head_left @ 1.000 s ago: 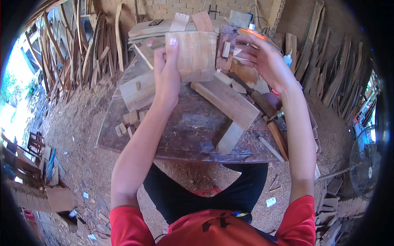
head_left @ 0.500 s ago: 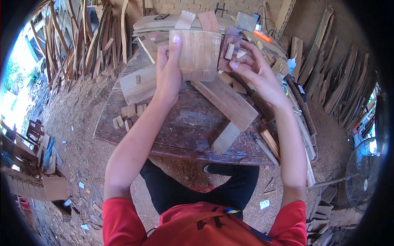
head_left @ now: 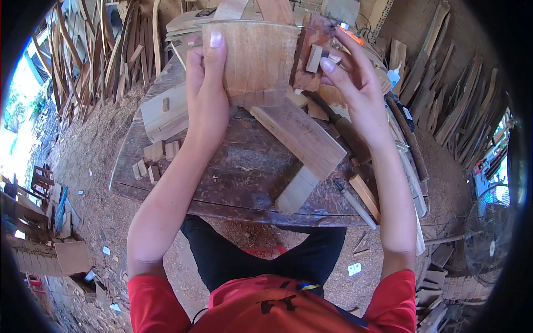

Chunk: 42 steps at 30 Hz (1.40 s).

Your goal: Assembling wooden pieces by applying glue and hammering them together.

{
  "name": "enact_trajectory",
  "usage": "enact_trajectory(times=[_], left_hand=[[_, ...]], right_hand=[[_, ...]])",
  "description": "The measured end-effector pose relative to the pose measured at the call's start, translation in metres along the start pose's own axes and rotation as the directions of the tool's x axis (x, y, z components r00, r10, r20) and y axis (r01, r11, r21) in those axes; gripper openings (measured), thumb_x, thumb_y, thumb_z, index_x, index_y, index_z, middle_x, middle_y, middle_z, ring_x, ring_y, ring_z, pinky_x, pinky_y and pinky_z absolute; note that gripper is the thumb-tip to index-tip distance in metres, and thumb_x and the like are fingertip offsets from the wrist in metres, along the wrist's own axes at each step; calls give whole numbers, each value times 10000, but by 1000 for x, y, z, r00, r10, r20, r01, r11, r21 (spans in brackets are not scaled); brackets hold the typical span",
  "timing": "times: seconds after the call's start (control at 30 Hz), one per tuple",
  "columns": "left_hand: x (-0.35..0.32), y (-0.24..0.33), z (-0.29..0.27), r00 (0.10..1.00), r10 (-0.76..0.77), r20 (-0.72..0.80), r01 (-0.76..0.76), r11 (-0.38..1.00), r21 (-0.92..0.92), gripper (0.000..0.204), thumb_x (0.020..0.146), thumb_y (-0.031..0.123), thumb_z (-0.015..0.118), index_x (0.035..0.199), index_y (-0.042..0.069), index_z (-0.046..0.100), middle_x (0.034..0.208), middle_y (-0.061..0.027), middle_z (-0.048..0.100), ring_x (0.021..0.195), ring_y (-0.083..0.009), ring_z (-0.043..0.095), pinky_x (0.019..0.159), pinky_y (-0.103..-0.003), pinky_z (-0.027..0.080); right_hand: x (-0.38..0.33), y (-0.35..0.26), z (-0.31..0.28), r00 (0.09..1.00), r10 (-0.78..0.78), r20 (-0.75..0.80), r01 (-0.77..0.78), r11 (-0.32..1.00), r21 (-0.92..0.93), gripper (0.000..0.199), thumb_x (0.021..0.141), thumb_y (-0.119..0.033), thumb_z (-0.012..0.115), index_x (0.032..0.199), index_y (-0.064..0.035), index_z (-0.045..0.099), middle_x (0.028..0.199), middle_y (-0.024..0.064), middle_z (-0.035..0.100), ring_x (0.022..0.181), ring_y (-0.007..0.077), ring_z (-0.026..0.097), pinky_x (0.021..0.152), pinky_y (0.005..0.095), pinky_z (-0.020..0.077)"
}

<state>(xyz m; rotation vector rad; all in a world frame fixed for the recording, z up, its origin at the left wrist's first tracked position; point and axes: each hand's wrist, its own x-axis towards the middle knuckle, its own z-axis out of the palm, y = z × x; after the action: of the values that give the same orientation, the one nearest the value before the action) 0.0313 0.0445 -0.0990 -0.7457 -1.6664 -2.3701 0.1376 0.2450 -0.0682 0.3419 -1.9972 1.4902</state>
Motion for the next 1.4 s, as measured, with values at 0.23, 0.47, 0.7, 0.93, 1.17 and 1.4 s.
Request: enact_trajectory(times=[0.23, 0.47, 0.7, 0.93, 1.17, 1.4], left_hand=[[-10, 10, 6, 981, 191, 14, -192, 979, 71, 433, 1057, 476, 558, 1034, 45, 531, 1004, -39, 560, 937, -88, 496, 900, -256, 417], [-18, 11, 12, 971, 236, 25, -237, 969, 63, 436, 1039, 469, 601, 1054, 36, 549, 958, -21, 573, 901, -82, 501, 850, -245, 421], [-18, 9, 11, 963, 270, -11, -269, 961, 67, 500, 965, 425, 732, 1166, 5, 551, 1026, -47, 642, 909, -94, 600, 810, -254, 491], [-13, 4, -4, 946, 313, 77, -323, 907, 270, 600, 927, 525, 741, 1207, 2, 650, 1087, -43, 675, 999, -117, 607, 895, -266, 474], [-13, 9, -9, 961, 271, 57, -276, 916, 290, 586, 904, 532, 765, 1134, -3, 691, 1019, -28, 693, 935, -104, 620, 848, -263, 484], [-13, 8, -6, 960, 274, 55, -278, 921, 271, 586, 902, 537, 764, 1122, -2, 694, 1014, -24, 693, 920, -100, 618, 835, -260, 485]], right_hand=[[-1, -8, -9, 995, -11, -97, 10, 1000, -8, 515, 996, -261, 698, 1414, -11, 531, 1191, 83, 700, 1048, 119, 642, 913, 276, 503], [-6, -10, -28, 994, 75, -78, -83, 991, -107, 382, 957, -287, 749, 1223, -21, 684, 1162, 47, 716, 1064, 112, 651, 969, 278, 489], [-9, -23, -37, 997, 56, 49, -54, 998, -44, 349, 918, -172, 781, 1215, -18, 685, 1152, 63, 734, 1045, 135, 693, 927, 303, 550], [-9, -25, -38, 987, 132, 86, -133, 991, 7, 301, 900, -84, 773, 1182, -13, 695, 1102, 75, 755, 981, 147, 721, 887, 315, 581], [-8, -33, -36, 991, 118, 57, -114, 991, -68, 292, 875, -77, 795, 1148, -17, 712, 1030, 65, 766, 952, 141, 728, 866, 305, 586], [-11, -24, -27, 1000, -7, 4, 7, 996, -93, 303, 893, -179, 793, 1150, -37, 719, 1016, 51, 767, 905, 108, 721, 760, 241, 558]])
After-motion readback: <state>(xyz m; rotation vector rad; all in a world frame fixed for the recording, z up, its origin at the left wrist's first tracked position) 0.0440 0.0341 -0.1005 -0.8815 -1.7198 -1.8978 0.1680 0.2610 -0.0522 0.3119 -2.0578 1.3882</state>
